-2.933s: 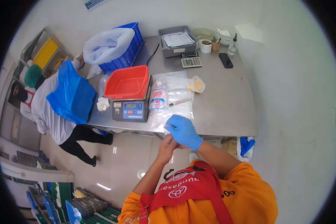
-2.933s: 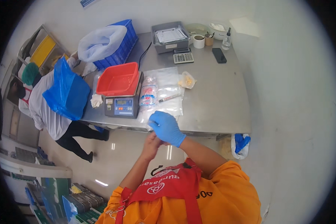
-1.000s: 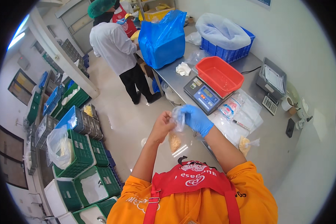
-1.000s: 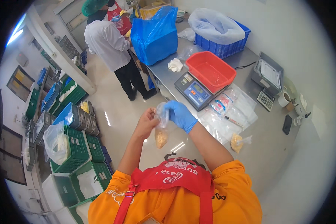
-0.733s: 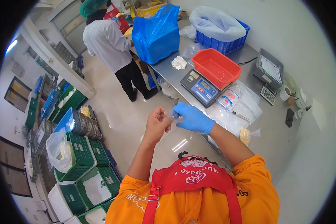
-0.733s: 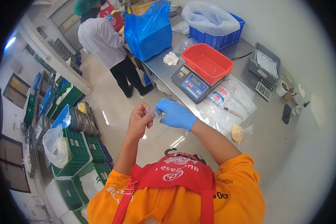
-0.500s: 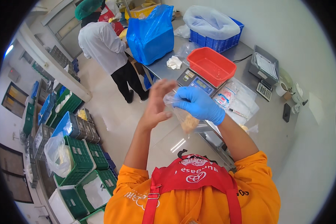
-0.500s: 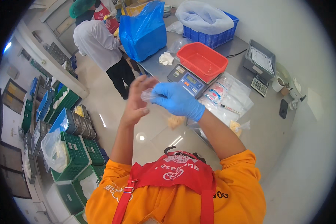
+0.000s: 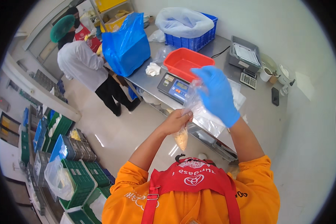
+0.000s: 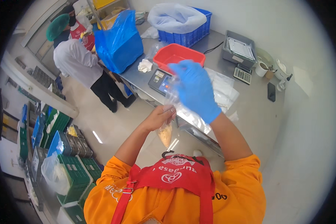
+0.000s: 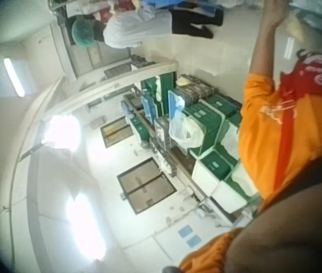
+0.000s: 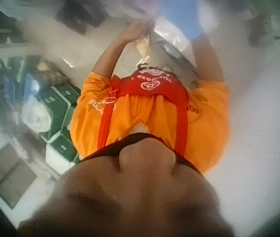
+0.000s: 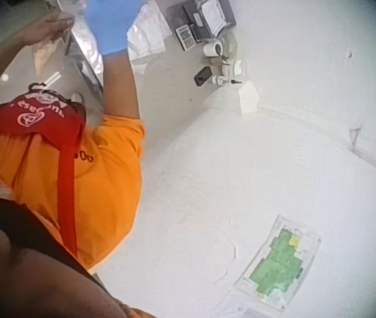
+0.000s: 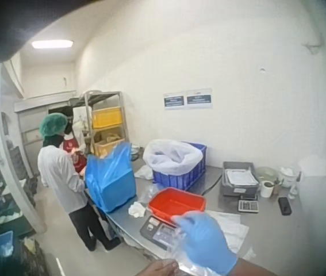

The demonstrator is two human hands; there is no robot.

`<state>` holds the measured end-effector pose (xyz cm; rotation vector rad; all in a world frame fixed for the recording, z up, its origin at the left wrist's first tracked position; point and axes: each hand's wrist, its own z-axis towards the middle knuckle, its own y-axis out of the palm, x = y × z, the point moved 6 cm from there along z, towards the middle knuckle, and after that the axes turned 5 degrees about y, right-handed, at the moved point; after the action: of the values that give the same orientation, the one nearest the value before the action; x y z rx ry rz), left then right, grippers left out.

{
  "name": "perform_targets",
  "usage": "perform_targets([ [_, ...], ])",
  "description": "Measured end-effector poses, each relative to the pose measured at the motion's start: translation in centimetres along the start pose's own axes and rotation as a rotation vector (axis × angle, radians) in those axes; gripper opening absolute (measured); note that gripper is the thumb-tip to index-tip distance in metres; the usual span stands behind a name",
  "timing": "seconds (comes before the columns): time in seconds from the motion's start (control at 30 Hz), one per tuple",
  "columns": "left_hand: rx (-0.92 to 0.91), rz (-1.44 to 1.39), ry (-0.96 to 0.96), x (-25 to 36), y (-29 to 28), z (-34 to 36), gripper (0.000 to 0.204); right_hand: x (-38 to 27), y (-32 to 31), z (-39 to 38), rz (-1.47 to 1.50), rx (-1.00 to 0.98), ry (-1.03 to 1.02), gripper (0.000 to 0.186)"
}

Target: The person scoops a yellow food substance from a large container into a plastic bag using a metal scoop. They weigh the bag on a digital scale, adjust the contents, and tie the bag closed. The person then writes on a whiteboard with a marker and cleans the scoop with a cloth.

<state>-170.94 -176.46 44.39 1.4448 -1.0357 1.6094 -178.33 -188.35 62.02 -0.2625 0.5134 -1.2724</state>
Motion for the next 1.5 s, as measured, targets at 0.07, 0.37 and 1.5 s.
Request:
perform_targets([
  [0.07,0.002,0.070,-0.014,0.7,0.5,-0.1,0.031,-4.1,-0.5,-2.0,-0.124,-0.168,-0.294,0.030],
  [0.37,-0.020,0.798,0.339,2.2,-0.3,4.5,0.018,10.3,2.5,-11.6,0.121,-0.941,0.186,0.019],
  [1.5,0.194,-0.705,-0.460,-5.7,24.3,28.2,0.044,27.4,-10.2,-15.6,-0.407,-0.273,0.629,0.024],
])
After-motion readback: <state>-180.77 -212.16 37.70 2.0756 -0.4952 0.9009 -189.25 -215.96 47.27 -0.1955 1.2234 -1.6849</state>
